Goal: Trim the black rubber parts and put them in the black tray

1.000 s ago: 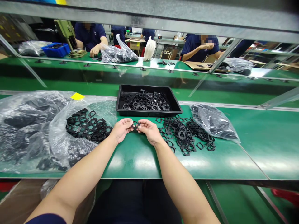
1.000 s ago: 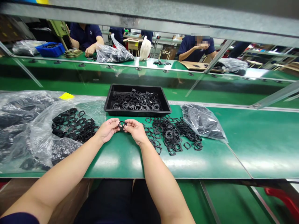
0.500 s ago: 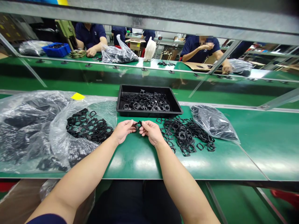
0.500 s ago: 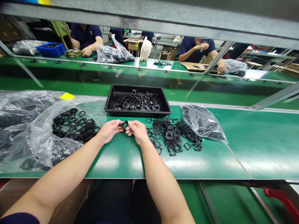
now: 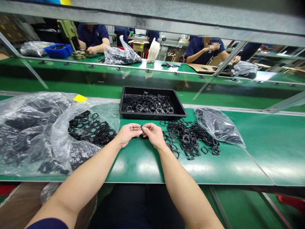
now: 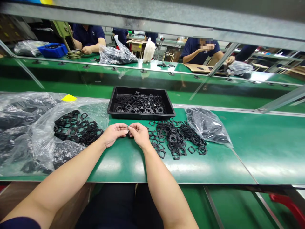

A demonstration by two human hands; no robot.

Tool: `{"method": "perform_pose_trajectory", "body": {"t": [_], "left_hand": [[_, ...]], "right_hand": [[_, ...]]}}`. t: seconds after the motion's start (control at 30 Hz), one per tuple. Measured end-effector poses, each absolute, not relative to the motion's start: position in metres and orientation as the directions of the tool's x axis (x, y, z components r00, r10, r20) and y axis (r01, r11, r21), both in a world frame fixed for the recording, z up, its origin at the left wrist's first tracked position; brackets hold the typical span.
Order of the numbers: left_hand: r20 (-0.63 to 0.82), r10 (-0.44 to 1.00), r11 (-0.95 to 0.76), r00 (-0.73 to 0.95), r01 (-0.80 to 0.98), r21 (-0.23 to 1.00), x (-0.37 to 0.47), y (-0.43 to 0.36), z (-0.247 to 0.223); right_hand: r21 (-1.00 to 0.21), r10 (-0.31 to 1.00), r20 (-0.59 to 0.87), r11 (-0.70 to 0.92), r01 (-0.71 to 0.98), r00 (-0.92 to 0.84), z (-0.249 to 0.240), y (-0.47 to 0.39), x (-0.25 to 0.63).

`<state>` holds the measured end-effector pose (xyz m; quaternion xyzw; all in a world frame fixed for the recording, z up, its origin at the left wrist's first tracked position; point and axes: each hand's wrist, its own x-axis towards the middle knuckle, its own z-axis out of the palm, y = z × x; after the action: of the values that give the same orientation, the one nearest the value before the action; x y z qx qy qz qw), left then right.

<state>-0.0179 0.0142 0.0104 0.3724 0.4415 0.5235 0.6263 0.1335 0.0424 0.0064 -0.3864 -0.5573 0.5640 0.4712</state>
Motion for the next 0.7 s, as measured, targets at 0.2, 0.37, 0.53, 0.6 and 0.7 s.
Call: {"method": "perform_pose_trajectory", "body": {"t": [0.2, 0.37, 0.53, 0.6, 0.7], "left_hand": [[-0.141, 0.990, 0.126, -0.021, -0.338, 0.933, -0.0184, 0.0171, 0.0068], [-0.169, 0.986, 0.160, 0.014, -0.398, 0.904, -0.0180, 0.0174, 0.0052], [-0.162, 0.986, 0.164, 0.040, -0.403, 0.900, -0.0186, 0.0165, 0.0059], [-0.150, 0.988, 0.152, 0.036, -0.393, 0.907, -0.0186, 0.0169, 0.0053], [-0.118, 0.993, 0.116, 0.014, -0.340, 0.933, -0.0182, 0.0178, 0.0026]], "right_hand": [[-0.982, 0.928, 0.078, 0.009, -0.187, -0.365, 0.0092, 0.0396, 0.1327], [-0.947, 0.930, 0.292, 0.314, 0.069, -0.223, 0.0053, 0.0416, 0.1355], [-0.789, 0.836, 0.512, 0.549, 0.274, -0.200, 0.0069, 0.0422, 0.1376], [-0.765, 0.817, 0.532, 0.576, 0.287, -0.223, 0.0085, 0.0420, 0.1380], [-0.726, 0.787, 0.558, 0.617, 0.305, -0.263, 0.0108, 0.0420, 0.1399]]}}
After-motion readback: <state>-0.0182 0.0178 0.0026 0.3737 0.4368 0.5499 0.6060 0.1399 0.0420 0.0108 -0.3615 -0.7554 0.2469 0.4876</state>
